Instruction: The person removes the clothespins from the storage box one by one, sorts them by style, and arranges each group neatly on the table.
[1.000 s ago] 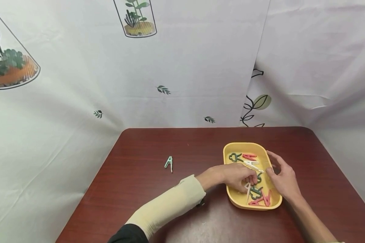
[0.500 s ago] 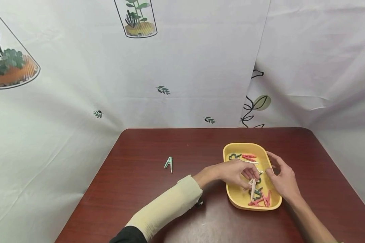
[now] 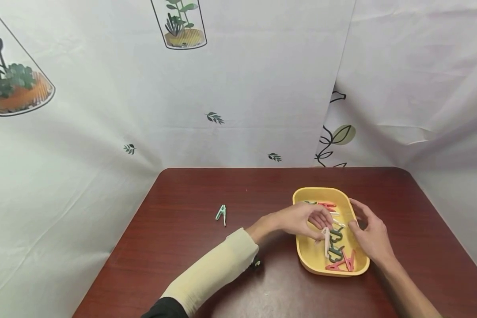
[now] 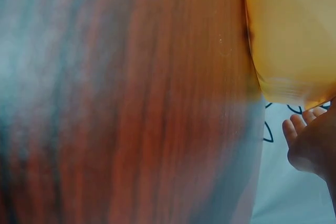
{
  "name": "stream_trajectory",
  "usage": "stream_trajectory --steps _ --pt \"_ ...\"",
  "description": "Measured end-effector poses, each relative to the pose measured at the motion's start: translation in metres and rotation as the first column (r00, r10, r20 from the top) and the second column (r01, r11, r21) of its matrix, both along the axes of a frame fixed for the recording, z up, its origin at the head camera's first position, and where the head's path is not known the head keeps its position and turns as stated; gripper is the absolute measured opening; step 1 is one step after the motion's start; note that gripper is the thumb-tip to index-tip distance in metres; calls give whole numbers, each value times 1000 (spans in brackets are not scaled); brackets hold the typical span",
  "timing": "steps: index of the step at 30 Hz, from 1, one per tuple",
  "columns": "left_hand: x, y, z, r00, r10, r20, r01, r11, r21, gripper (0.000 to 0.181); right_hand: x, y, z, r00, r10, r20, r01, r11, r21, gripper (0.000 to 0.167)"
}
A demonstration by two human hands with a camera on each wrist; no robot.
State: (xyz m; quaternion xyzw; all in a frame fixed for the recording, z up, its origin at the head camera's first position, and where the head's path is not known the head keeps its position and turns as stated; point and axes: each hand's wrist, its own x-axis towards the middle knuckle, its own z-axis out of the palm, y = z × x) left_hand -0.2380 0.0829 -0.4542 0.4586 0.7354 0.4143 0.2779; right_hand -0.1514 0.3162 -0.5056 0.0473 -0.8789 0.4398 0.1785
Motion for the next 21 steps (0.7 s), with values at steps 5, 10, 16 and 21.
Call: stream_trajectory --steps 5,10,16,21 --pt "-8 -15 0 999 31 41 -35 996 87 40 0 -1 1 1000 -9 9 9 1000 6 58" --pt "-17 -31 4 997 74 10 -75 989 131 38 1 -2 2 1000 -9 20 8 1000 4 57" --pt "-29 -57 7 990 143 -13 -138 973 184 36 2 -2 2 1000 2 29 -1 1000 -9 57" --pt "-36 -81 4 980 197 -11 -189 956 226 34 3 -1 2 999 -1 34 2 1000 -10 57"
